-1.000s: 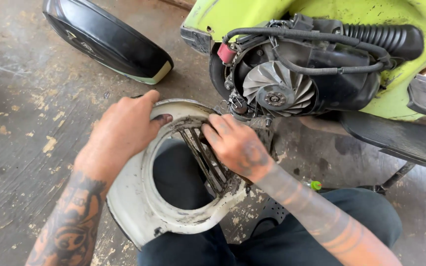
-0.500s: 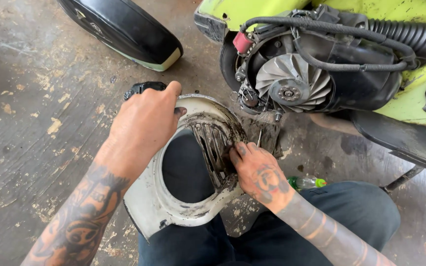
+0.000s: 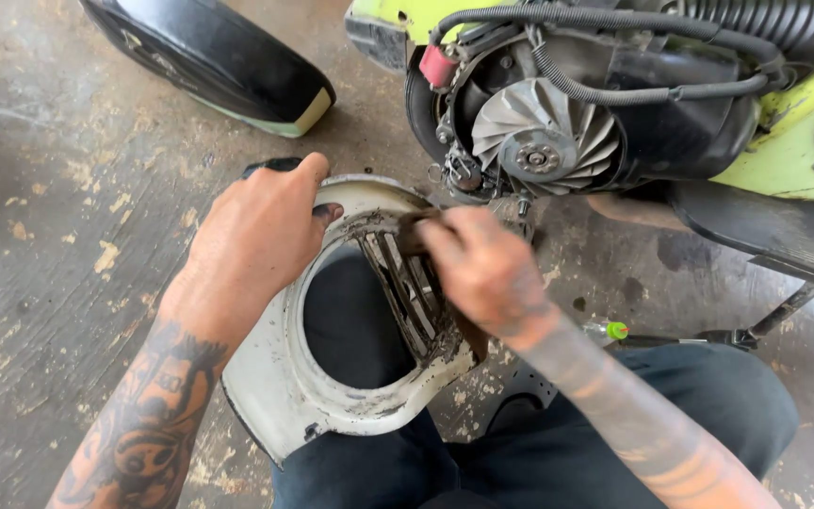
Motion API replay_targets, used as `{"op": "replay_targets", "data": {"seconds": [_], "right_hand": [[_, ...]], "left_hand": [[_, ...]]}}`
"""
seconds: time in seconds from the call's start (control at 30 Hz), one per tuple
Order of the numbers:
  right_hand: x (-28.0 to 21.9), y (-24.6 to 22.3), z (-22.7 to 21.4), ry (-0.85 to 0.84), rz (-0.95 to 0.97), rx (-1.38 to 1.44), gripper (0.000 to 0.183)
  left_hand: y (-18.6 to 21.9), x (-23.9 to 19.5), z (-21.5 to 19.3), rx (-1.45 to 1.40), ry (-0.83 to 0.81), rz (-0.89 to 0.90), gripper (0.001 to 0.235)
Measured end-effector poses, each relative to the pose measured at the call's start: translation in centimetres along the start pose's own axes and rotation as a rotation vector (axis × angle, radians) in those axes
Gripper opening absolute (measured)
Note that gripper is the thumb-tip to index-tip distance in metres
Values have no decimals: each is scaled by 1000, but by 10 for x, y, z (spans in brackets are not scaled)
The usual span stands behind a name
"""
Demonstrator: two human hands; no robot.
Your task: The person scrubs the inside of a white motorcycle air filter housing with a toothbrush and a cloth. They apply a liquid from a green bottle to the housing and continue scrubbing the grime from the metal grate and plastic surfaces.
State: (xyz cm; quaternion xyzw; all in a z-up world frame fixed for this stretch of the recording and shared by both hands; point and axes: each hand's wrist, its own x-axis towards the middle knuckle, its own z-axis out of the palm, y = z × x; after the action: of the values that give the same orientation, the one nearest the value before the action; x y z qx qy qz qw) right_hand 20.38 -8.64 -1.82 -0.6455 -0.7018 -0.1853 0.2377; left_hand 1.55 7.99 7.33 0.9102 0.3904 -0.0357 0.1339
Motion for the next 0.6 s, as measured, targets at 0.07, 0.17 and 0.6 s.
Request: {"op": "replay_targets", "data": {"seconds": [0.07,0.17,0.6], "right_hand": [[6,-4,32,-53,-149,-180,14],[3,-12,32,-139,-161,-225,26],[-55,-25,7,-496,73,-78,29]], "left_hand": [[-3,3,4,29,-1,7,33],[-8,6,19,74,46,30,30],[4,1,10,64,-28,8,27]]}}
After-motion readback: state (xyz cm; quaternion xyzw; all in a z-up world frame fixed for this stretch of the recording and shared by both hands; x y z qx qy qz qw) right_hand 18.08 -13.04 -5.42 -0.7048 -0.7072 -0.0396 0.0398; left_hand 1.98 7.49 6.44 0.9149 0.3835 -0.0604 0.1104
